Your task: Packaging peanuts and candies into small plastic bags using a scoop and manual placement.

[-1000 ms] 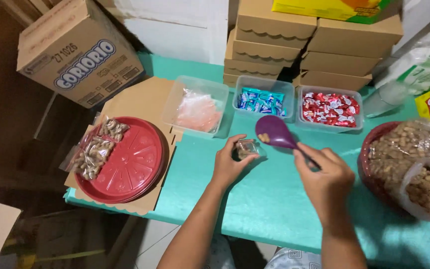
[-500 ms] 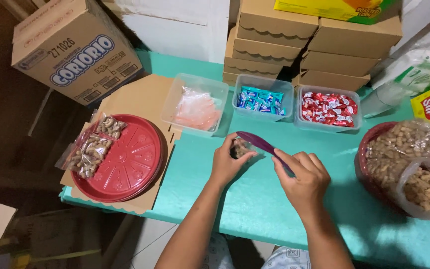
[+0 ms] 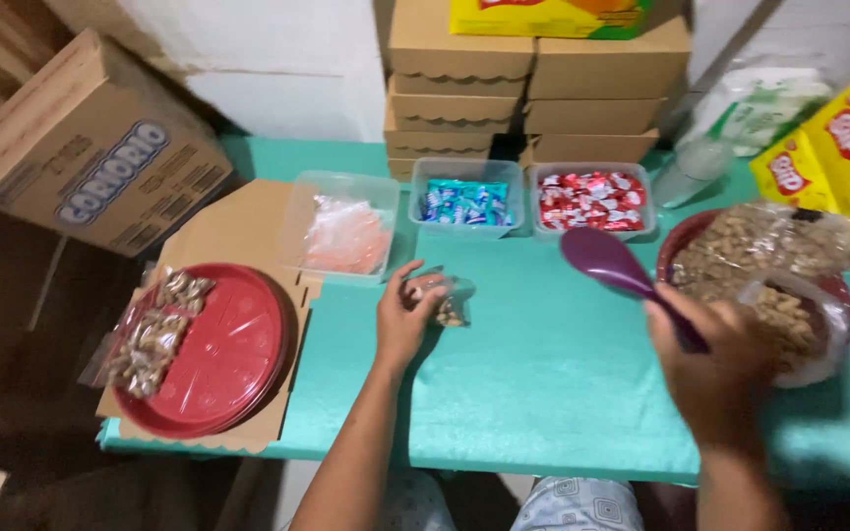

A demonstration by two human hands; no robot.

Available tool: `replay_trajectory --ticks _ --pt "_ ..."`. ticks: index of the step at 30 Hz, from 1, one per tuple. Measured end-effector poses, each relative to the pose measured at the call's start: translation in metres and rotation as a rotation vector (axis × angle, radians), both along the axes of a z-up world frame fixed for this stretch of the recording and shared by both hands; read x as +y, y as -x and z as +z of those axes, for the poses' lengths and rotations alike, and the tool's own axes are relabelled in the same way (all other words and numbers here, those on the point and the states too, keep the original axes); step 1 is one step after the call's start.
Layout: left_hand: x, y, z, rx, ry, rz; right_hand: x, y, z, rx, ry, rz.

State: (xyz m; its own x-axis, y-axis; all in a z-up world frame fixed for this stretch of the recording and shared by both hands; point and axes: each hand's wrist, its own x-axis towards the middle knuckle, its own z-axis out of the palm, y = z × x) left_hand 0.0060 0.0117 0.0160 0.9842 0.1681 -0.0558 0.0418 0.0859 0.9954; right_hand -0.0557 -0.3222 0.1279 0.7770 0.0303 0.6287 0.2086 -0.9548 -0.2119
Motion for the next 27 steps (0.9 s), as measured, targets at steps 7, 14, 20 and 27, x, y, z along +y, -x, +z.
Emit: replay_trajectory --ticks 7,14,20,27 --pt "-0.003 -0.004 -0.028 -0.043 -0.069 -0.018 -0.095 0.034 0.023 -0.131 -0.002 -0.122" --pt "-0.008 0.000 -0.025 -0.060 -0.248 0.070 -0.134 0.059 0.039 -0.043 -0.222 -0.297" --pt "-0.016 0.000 -0.027 -0.077 -0.269 0.087 -0.146 0.067 0.034 -0.073 -0.128 -0.369" --pt "-0.027 -0.001 -0.029 -0.146 -0.366 0.144 -0.154 0.057 -0.001 0.002 -0.003 -0.434"
